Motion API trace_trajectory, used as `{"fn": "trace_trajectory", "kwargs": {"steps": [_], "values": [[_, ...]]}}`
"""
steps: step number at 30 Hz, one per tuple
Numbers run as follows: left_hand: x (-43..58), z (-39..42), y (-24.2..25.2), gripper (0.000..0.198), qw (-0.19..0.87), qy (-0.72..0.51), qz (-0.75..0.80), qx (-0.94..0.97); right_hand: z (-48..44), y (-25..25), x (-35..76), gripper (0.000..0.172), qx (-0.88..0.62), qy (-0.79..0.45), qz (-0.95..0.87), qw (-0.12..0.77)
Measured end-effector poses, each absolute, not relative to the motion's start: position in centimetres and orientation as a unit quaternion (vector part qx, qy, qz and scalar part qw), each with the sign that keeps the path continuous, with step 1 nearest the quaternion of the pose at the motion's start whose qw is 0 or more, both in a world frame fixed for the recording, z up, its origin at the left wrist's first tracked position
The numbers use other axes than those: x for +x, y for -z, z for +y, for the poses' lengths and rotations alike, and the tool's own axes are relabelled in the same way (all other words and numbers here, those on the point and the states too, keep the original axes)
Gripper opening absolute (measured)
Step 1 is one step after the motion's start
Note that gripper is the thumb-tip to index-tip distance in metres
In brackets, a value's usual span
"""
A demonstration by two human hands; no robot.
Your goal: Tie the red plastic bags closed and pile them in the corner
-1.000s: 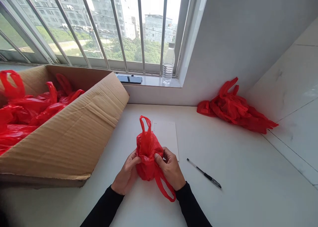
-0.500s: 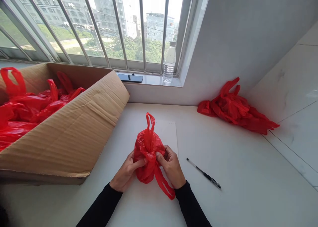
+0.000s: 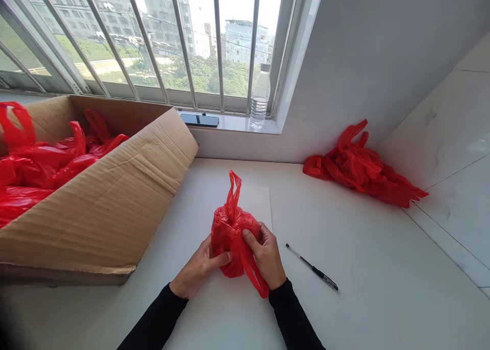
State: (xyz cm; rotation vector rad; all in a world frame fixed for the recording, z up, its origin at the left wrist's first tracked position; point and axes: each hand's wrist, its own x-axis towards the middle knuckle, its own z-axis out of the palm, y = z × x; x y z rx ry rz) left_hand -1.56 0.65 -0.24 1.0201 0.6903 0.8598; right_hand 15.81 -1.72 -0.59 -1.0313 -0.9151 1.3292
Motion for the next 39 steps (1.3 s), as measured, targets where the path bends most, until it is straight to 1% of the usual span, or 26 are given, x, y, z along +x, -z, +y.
{"fn": "trace_trajectory", "kwargs": {"steps": [4, 8, 10, 14, 16, 21, 24, 26, 29, 33, 39], "values": [[-1.3, 0.8, 0.7, 0.036, 0.709, -0.394, 0.331, 0.482, -1.6, 0.5, 16.0, 0.03, -0.43, -0.58, -0.388, 0.573], [-1.5, 1.1, 0.9, 0.036, 0.693, -0.41, 0.352, 0.477, -1.7, 0.5, 15.6, 0.035, -0.397, -0.599, -0.394, 0.573], [-1.6, 1.1, 0.7, 0.039, 0.696, -0.411, 0.353, 0.472, -1.7, 0.7, 15.5, 0.033, -0.404, -0.593, -0.386, 0.58], [-1.5, 0.9, 0.2, 0.055, 0.716, -0.402, 0.292, 0.491, -1.6, 0.6, 15.7, 0.035, -0.419, -0.582, -0.339, 0.608], [-1.4, 0.9, 0.1, 0.06, 0.718, -0.407, 0.278, 0.492, -1.6, 0.3, 15.8, 0.035, -0.416, -0.592, -0.317, 0.614], [-1.4, 1.2, 0.6, 0.048, 0.719, -0.41, 0.313, 0.466, -1.7, -0.3, 15.9, 0.033, -0.399, -0.615, -0.321, 0.6], [-1.4, 1.3, 1.2, 0.037, 0.718, -0.406, 0.34, 0.453, -1.5, 0.2, 15.9, 0.036, -0.414, -0.598, -0.323, 0.605], [-1.4, 1.4, 1.5, 0.034, 0.713, -0.405, 0.361, 0.444, -1.4, 0.6, 15.9, 0.034, -0.428, -0.588, -0.32, 0.608], [-1.3, 1.4, 1.7, 0.04, 0.706, -0.402, 0.384, 0.438, -1.5, 0.7, 15.8, 0.029, -0.433, -0.591, -0.326, 0.597], [-1.5, 1.2, 1.1, 0.049, 0.717, -0.396, 0.378, 0.432, -1.6, 0.4, 15.6, 0.029, -0.434, -0.588, -0.332, 0.596], [-1.4, 0.8, -0.3, 0.043, 0.746, -0.374, 0.309, 0.456, -1.5, 1.1, 15.7, 0.031, -0.431, -0.579, -0.318, 0.614]]}}
